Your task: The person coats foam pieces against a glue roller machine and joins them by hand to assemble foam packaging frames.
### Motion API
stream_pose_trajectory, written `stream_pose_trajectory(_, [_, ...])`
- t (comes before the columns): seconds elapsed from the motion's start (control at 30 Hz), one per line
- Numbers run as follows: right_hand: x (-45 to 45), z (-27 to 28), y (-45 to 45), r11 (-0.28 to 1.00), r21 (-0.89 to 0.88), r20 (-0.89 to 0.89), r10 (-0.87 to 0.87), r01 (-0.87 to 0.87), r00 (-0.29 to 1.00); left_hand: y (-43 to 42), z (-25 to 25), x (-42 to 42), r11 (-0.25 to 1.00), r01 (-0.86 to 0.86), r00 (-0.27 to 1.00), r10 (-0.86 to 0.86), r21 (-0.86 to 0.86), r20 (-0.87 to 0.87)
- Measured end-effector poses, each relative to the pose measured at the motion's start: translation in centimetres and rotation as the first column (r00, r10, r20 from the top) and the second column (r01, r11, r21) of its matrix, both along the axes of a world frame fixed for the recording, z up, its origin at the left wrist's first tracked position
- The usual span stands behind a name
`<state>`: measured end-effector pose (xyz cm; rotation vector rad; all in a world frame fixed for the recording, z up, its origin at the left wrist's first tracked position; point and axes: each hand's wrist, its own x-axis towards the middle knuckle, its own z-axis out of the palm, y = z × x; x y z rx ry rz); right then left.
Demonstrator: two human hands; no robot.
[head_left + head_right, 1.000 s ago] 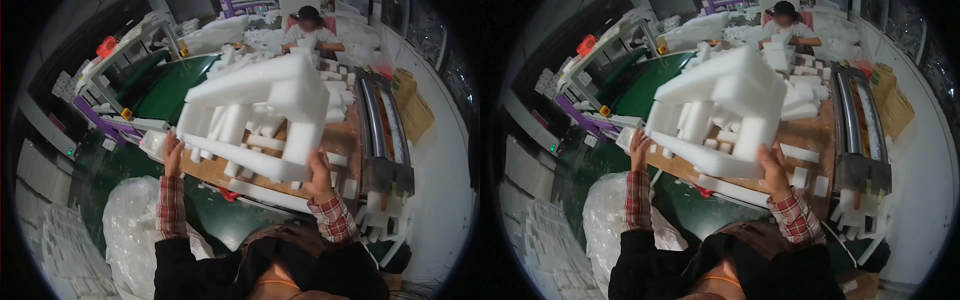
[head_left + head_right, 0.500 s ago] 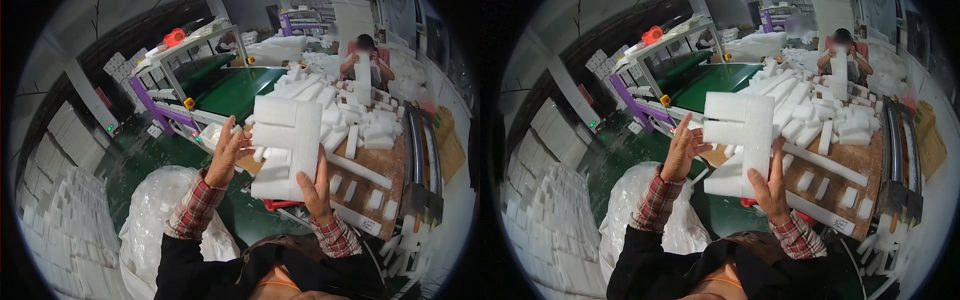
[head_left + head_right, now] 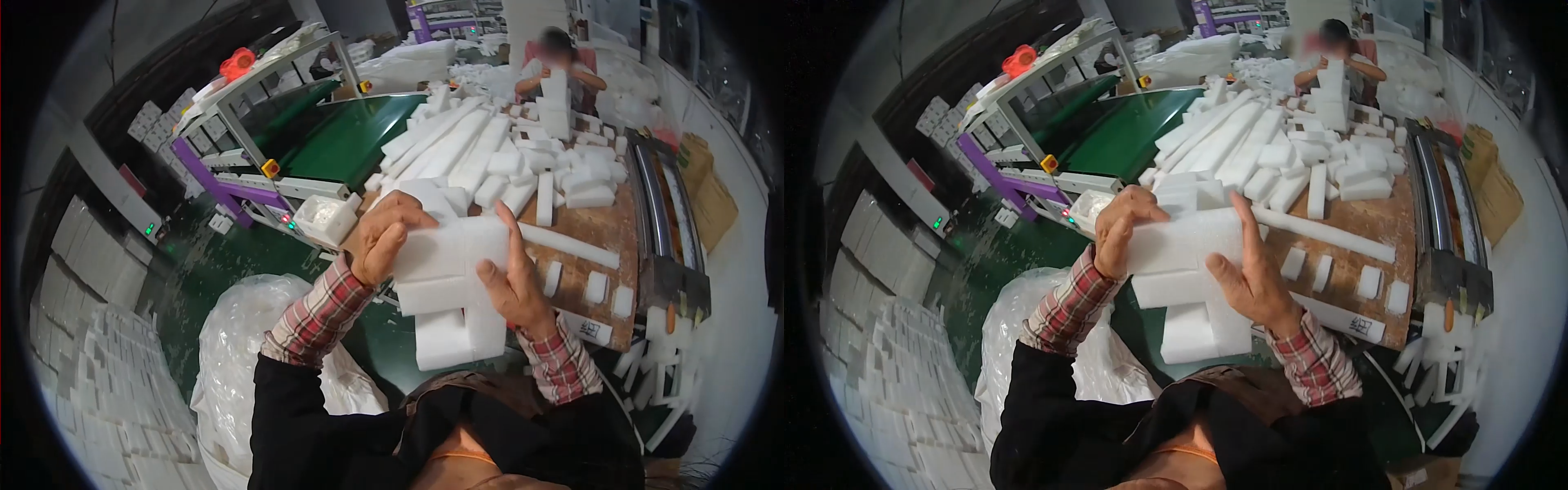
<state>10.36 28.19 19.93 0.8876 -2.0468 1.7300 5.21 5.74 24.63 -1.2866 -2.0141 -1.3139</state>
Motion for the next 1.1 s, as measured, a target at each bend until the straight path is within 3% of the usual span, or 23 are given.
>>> stream_pose_trajectory(0.13, [-1.2, 0.0, 0.6, 0.999, 0.046, -0.145, -0.022, 0.029, 0.989, 1.6, 0.1, 0.7, 1.0, 0.015, 0.992, -0.013, 0.02, -0.127])
stream_pose_trajectory(0.3, [-0.7, -0.6, 0.3, 0.996, 0.029, -0.194, -0.083, 0.09, 0.978, 2.2, 0.0, 1.1, 1.0, 0.019, 0.999, -0.019, -0.005, -0.042])
stream_pose_trajectory(0.47, [-1.3, 0.2, 0.0, 0.999, 0.044, 0.016, -0.019, 0.019, 1.0, 2.4, -0.4, 0.5, 1.0, -0.004, 1.0, 0.005, -0.019, 0.024])
stream_pose_trajectory(0.73, [-4.3, 0.1, 1.5, 0.992, -0.023, 0.002, 0.127, -0.127, 0.992, 1.9, -0.4, -1.2, 0.997, 0.027, 0.999, -0.023, -0.075, 0.049])
stream_pose_trajectory(0.77, [-4.5, 0.2, 2.0, 0.99, -0.034, -0.01, 0.135, -0.135, 0.991, 1.8, -1.0, -1.4, 0.976, 0.007, 0.985, -0.045, 0.22, 0.169])
stream_pose_trajectory(0.8, [-4.5, 0.3, 2.4, 0.989, -0.048, -0.016, 0.14, -0.14, 0.99, 1.7, -1.8, -1.7, 0.871, -0.044, 0.954, -0.108, 0.49, 0.279])
stream_pose_trajectory(0.83, [-4.5, 0.5, 2.6, 0.989, -0.075, -0.045, 0.122, -0.125, 0.992, 0.7, -3.0, -2.4, 0.872, -0.044, 0.954, -0.108, 0.487, 0.28])
stream_pose_trajectory(0.9, [-4.7, 1.5, 2.7, 0.99, -0.106, -0.047, 0.094, -0.099, 0.994, -3.1, -6.5, -4.9, 0.804, -0.306, 0.748, -0.129, 0.51, 0.651])
stream_pose_trajectory(0.97, [-5.2, 2.8, 2.5, 0.98, -0.16, -0.022, 0.119, -0.121, 0.993, -5.0, -9.5, -6.8, 0.732, -0.55, 0.392, -0.199, 0.402, 0.898])
stream_pose_trajectory(1.0, [-6.0, 3.0, 2.6, 0.981, -0.148, -0.017, 0.123, -0.124, 0.992, -3.9, -9.1, -6.3, 0.735, -0.554, 0.371, -0.201, 0.39, 0.907])
stream_pose_trajectory(1.1, [-7.9, 3.6, 1.8, 0.962, -0.199, -0.01, 0.19, -0.188, 0.982, -0.8, -5.7, -4.8, 0.722, -0.384, 0.31, -0.486, 0.575, 0.817])
